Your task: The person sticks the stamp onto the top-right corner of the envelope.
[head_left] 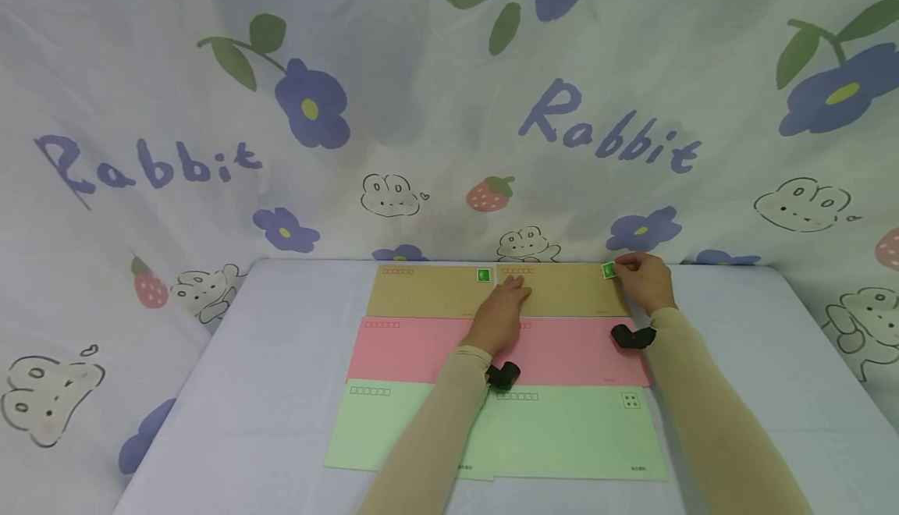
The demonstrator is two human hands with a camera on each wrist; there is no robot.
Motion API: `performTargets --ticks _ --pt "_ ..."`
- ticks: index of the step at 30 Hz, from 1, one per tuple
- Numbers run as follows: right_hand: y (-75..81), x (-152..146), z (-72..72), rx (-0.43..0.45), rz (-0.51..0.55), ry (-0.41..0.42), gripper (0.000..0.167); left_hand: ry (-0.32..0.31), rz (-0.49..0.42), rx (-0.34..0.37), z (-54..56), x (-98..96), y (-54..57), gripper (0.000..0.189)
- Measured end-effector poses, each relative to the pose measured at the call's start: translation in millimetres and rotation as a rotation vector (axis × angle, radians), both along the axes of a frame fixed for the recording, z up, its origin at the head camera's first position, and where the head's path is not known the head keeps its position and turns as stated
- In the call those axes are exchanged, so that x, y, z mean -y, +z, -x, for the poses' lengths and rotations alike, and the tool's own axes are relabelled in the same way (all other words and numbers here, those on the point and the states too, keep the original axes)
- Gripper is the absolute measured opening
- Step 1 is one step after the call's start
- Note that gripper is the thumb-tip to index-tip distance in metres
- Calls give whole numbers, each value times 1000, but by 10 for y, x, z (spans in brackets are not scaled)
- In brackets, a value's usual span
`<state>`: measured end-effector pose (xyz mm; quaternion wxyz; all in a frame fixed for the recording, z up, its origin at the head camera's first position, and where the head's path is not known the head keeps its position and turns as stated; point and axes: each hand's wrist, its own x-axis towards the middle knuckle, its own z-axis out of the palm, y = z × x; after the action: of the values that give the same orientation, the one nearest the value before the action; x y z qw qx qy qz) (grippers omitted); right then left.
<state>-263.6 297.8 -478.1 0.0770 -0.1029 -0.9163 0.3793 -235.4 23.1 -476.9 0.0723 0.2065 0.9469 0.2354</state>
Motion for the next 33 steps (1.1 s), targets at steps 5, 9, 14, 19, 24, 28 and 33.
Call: performTargets --ticks 5,9,14,19,24,28,33 --pt "-4 0 -6 -7 -29 12 28 10 -14 15 3 -3 -11 46" --pt "-3 14 -9 2 -48 22 28 12 -6 12 7 -4 -30 46" --pt "-15 29 6 1 -85 39 27 11 6 8 5 -1 -38 49" --pt "-20 37 27 -2 -133 55 28 8 11 10 11 -3 -31 50" --pt "3 56 35 8 -172 67 28 5 20 2 16 -7 -37 50" --pt "23 68 46 17 -200 64 29 4 23 -3 18 -4 -45 49" --pt "74 94 31 34 -212 77 30 5 17 -2 23 1 -55 48"
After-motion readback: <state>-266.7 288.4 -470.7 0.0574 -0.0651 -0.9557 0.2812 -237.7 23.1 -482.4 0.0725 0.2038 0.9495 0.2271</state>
